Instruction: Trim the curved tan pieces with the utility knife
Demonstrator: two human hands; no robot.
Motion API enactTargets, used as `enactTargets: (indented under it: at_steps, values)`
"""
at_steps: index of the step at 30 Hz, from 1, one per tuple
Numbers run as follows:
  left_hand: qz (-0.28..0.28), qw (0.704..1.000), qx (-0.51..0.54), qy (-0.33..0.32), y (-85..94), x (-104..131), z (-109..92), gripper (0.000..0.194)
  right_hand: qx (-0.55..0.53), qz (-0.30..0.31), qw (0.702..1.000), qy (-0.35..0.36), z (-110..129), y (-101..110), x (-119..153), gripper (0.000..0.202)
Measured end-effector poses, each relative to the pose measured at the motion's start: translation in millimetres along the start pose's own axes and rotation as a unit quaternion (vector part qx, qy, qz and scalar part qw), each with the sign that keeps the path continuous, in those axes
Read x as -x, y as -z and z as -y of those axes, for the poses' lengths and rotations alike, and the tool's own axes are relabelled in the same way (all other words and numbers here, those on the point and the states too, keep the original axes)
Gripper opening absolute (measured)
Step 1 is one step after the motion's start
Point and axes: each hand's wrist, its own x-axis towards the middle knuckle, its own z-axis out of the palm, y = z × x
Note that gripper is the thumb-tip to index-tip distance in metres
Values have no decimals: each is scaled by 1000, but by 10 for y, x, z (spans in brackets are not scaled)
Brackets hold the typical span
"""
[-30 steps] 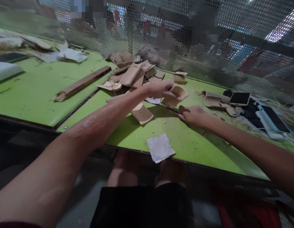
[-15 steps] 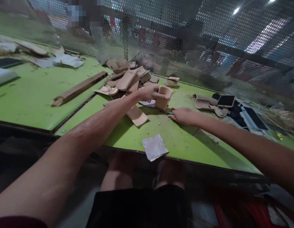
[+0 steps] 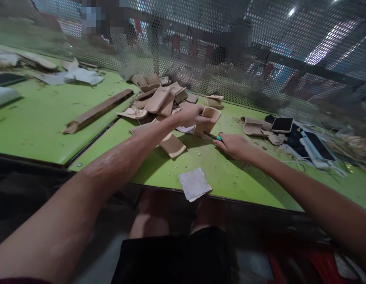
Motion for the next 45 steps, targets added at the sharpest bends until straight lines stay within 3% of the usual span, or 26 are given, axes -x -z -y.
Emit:
enactTargets:
  at_steps: [7,20,25,31,45]
  values:
    - [-25,998,-50,-11,25,-12,5,44,-7,16,1000,0,-35,-34,-101,54]
    - [16,999,-47,-18,88,40,-29,43,42,72,995,58,20,48,-145,50]
    - [1,998,-51,-21,84,31,-48,44,30,50,997,48,10,55,-95,52]
    - [44,998,31,-15,73,62,-71,40,48,0,997,56,-81,-35,-149,56]
    - [79,989,125,-13,62,44,4,37,56,35,992,110,-98,8,-287,49]
